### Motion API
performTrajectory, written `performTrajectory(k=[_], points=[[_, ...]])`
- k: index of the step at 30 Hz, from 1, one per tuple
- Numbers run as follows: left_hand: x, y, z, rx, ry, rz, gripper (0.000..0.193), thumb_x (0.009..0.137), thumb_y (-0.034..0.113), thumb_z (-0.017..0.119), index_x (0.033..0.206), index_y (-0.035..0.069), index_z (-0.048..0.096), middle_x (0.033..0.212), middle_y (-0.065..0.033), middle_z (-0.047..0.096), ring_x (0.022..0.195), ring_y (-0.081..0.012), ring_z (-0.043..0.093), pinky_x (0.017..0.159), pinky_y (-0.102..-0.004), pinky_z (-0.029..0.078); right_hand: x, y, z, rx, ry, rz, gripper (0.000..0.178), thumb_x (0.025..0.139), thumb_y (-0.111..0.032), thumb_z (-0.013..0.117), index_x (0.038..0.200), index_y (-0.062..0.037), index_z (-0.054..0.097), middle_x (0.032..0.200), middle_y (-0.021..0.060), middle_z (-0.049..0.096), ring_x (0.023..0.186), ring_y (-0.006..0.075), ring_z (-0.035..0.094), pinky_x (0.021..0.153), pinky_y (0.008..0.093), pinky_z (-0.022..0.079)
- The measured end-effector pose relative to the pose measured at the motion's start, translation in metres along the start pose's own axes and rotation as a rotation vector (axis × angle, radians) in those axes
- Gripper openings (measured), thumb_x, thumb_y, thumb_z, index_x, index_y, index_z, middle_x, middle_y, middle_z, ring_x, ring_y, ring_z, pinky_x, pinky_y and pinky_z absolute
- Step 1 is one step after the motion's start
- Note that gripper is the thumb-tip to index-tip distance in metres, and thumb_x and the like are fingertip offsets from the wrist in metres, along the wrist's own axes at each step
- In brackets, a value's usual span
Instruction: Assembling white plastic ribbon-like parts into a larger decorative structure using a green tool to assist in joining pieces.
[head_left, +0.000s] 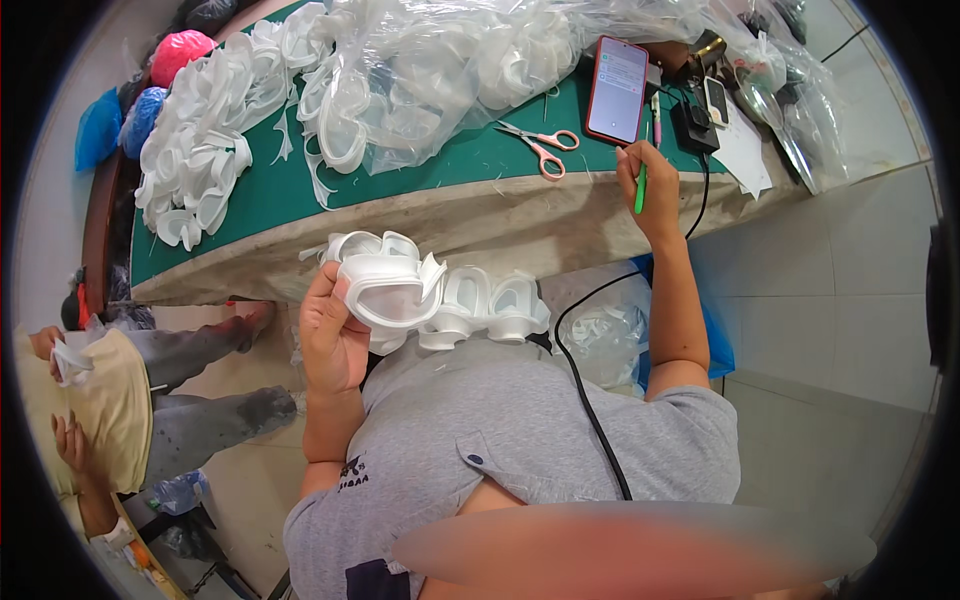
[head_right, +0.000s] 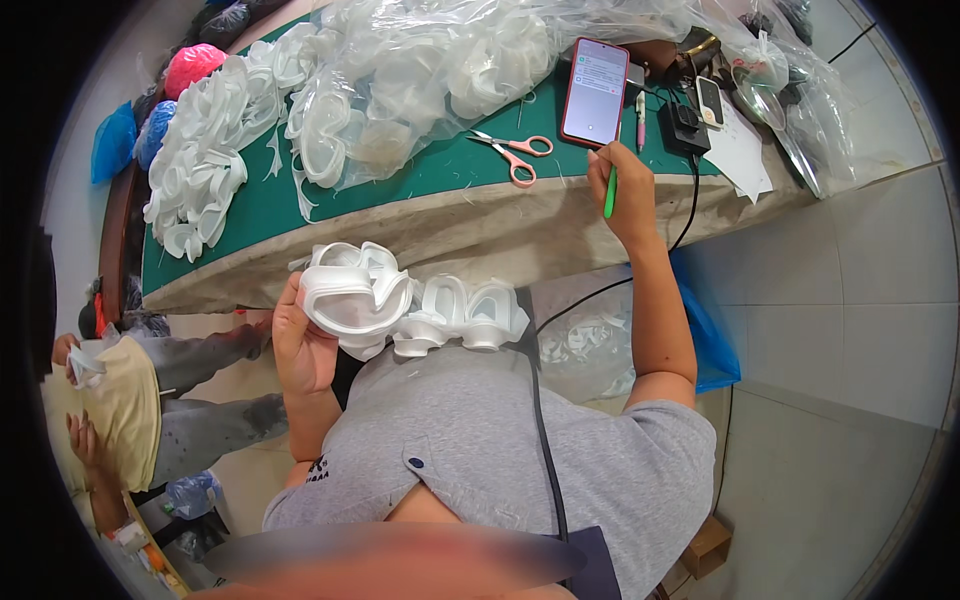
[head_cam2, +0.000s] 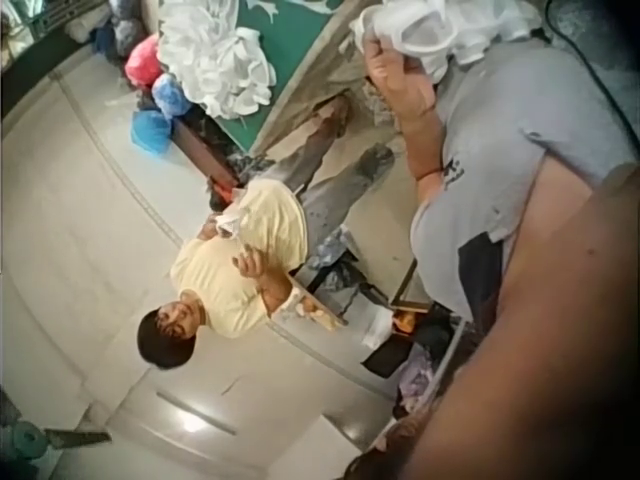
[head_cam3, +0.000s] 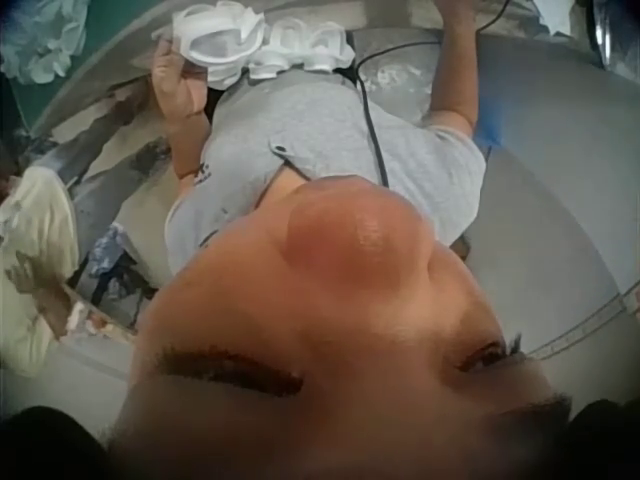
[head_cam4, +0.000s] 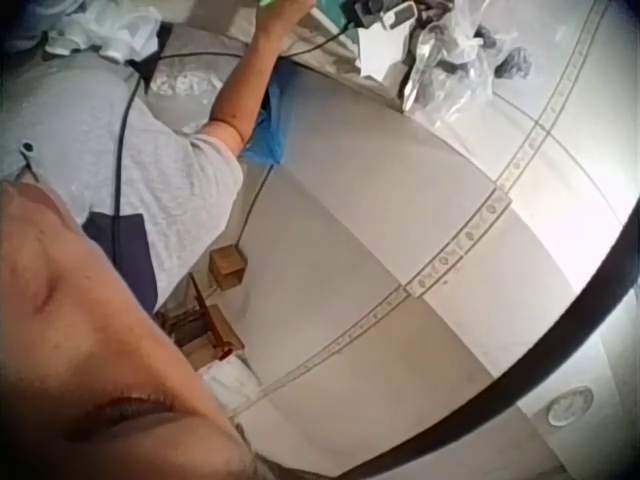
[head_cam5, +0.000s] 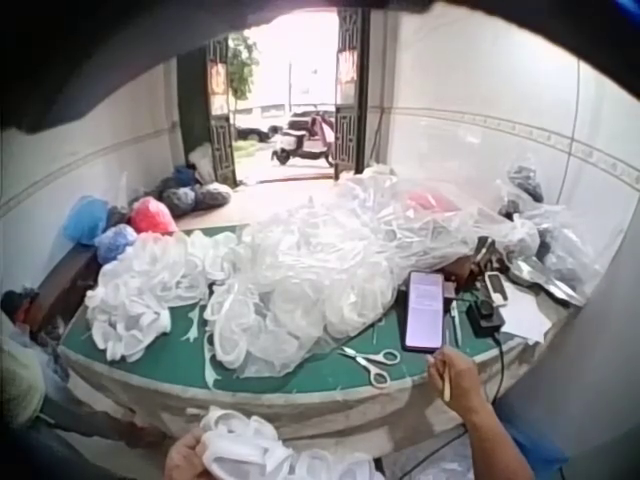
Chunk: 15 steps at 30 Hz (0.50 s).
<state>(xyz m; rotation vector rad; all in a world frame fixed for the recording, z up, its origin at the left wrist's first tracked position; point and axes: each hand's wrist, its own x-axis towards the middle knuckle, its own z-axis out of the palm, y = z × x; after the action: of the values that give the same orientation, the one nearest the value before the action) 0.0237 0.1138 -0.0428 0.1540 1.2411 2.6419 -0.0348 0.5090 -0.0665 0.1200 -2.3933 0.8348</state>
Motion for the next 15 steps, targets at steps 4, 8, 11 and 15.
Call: performTrajectory(k=[4, 8, 11, 15], points=[[-0.0005, -0.0001, 0.0009, -0.006, 0.025, 0.004, 0.027, 0.095, 0.018, 0.053, 0.114, -0.002, 0.049, 0.108, -0.0114, 0.062, 0.101, -0.0184, 0.062, 0.089, -0.0328, 0.05, 0.0016, -0.0031, 0.0001, 0.043, 0.029, -0.05, 0.014, 0.083, -0.002, 0.062, 0.076, -0.0014, 0.049, 0.062, 0.0076, 0.042, 0.055, 0.0202, 0.041, 0.054, 0.028, 0.038], [0.0, -0.0005, 0.0008, -0.008, 0.006, -0.005, 0.029, 0.095, 0.018, 0.053, 0.115, -0.002, 0.049, 0.109, -0.0114, 0.062, 0.101, -0.0185, 0.062, 0.089, -0.0327, 0.05, 0.0008, -0.0024, -0.0002, 0.022, 0.038, -0.048, 0.011, 0.081, 0.0, 0.06, 0.078, -0.0013, 0.05, 0.062, 0.007, 0.042, 0.055, 0.0191, 0.042, 0.054, 0.0278, 0.038], [0.0, 0.0005, 0.0017, -0.009, 0.004, 0.001, 0.029, 0.095, 0.018, 0.054, 0.115, -0.002, 0.049, 0.109, -0.0113, 0.062, 0.101, -0.0184, 0.062, 0.089, -0.0326, 0.05, 0.0004, -0.003, 0.0, 0.044, 0.037, -0.045, 0.007, 0.08, 0.0, 0.059, 0.08, -0.0011, 0.052, 0.062, 0.0066, 0.043, 0.055, 0.018, 0.044, 0.055, 0.0276, 0.039], [-0.0006, -0.0005, 0.0015, -0.009, 0.021, 0.002, 0.029, 0.094, 0.018, 0.054, 0.115, -0.002, 0.049, 0.108, -0.0107, 0.062, 0.1, -0.0181, 0.062, 0.089, -0.032, 0.05, -0.0001, -0.0018, 0.0013, 0.057, 0.046, -0.038, 0.006, 0.08, 0.0, 0.059, 0.08, -0.001, 0.053, 0.062, 0.0065, 0.044, 0.056, 0.0173, 0.046, 0.055, 0.027, 0.039]])
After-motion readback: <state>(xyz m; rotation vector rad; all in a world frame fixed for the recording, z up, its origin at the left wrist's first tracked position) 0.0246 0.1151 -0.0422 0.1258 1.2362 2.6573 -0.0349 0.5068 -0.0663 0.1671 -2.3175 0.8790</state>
